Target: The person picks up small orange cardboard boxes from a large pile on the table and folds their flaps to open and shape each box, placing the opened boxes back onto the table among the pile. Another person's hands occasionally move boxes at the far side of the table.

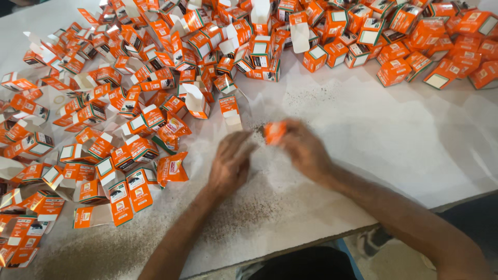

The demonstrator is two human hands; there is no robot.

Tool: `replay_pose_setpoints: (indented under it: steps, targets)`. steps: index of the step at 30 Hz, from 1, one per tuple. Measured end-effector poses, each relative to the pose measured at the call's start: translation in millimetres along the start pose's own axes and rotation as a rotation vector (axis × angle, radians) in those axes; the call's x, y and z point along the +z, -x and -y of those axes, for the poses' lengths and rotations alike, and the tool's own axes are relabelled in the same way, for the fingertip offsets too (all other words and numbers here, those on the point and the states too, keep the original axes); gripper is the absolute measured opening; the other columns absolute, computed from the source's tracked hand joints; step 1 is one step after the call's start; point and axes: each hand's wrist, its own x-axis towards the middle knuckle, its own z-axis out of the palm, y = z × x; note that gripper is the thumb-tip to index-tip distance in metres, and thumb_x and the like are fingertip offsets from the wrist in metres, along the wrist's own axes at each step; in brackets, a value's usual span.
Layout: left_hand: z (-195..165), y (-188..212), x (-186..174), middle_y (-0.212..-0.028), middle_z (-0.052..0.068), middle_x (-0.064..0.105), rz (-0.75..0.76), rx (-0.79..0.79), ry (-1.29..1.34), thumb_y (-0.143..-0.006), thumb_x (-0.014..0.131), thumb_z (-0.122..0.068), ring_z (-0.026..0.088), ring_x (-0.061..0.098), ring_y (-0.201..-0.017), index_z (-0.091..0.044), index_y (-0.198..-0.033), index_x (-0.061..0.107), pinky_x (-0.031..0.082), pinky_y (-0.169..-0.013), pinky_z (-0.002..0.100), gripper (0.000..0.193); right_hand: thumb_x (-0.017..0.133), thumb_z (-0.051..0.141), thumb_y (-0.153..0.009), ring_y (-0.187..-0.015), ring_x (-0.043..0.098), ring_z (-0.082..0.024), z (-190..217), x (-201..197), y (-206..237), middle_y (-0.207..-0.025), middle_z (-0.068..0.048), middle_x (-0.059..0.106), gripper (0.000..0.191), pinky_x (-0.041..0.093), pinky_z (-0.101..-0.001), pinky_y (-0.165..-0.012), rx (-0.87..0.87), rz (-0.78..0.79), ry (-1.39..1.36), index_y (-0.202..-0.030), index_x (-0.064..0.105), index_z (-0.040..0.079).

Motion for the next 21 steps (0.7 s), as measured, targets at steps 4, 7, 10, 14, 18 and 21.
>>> replay_pose_setpoints:
  steps: [4, 7, 10, 14, 18, 21]
  targets:
    - [69, -10, -3, -0.153, 0.023, 0.051, -0.024, 0.026, -0.412, -0.084, 0.066, 0.001, 0.035, 0.059, -0.116, 0.000, -0.132, 0.067, 0.050, -0.094, 0.049, 0.048, 0.078, 0.018, -0.090, -0.144, 0.034, -0.047, -3, 10, -11, -0.155, -0.029, 0.030, 0.065, 0.035, -0.0552, -0.117, -0.082, -0.213, 0.415, -0.145, 0.045, 0.003]
    - [84, -24, -6, -0.141, 0.018, 0.059, 0.008, 0.104, -0.524, -0.087, 0.069, -0.005, 0.030, 0.062, -0.107, -0.002, -0.118, 0.067, 0.053, -0.084, 0.046, 0.031, 0.077, 0.022, -0.090, -0.150, 0.032, -0.041, 12, 32, -2, -0.160, -0.022, 0.031, 0.074, 0.036, -0.0513, -0.121, 0.034, 0.028, 0.095, -0.151, 0.038, 0.007]
    - [34, -37, 0, -0.118, 0.012, 0.069, -0.062, -0.005, -0.290, -0.085, 0.070, -0.007, 0.030, 0.067, -0.098, -0.005, -0.114, 0.067, 0.057, -0.078, 0.045, 0.029, 0.079, 0.022, -0.085, -0.144, 0.033, -0.049, 25, 33, 10, -0.157, -0.030, 0.029, 0.094, 0.034, -0.0547, -0.115, 0.009, 0.085, -0.042, -0.156, 0.023, -0.003]
    - [-62, -33, -4, -0.100, 0.014, 0.073, 0.041, -0.451, 0.205, -0.096, 0.067, -0.015, 0.032, 0.073, -0.083, -0.006, -0.121, 0.069, 0.060, -0.072, 0.044, 0.027, 0.077, 0.017, -0.089, -0.129, 0.057, -0.041, 31, 2, 22, -0.143, -0.024, 0.054, 0.084, 0.050, -0.0461, -0.102, 0.190, 0.270, -0.147, -0.156, 0.029, 0.004]
    - [-50, 3, -61, -0.116, 0.024, 0.066, -0.094, -0.342, -0.161, -0.092, 0.077, -0.032, 0.040, 0.067, -0.101, 0.001, -0.128, 0.059, 0.058, -0.081, 0.048, 0.052, 0.076, 0.015, -0.088, -0.124, 0.060, -0.043, 30, -9, 23, -0.138, -0.025, 0.059, 0.083, 0.051, -0.0475, -0.097, 0.150, 0.293, -0.225, -0.155, 0.029, 0.000]
    - [-33, 25, -97, -0.131, 0.026, 0.054, 0.083, -0.558, -0.708, -0.087, 0.076, -0.034, 0.044, 0.065, -0.107, -0.009, -0.142, 0.052, 0.057, -0.079, 0.051, 0.065, 0.077, 0.015, -0.088, -0.123, 0.060, -0.043, 26, -11, 22, -0.136, -0.025, 0.060, 0.076, 0.051, -0.0474, -0.097, 0.160, 0.297, -0.238, -0.151, 0.036, -0.001]
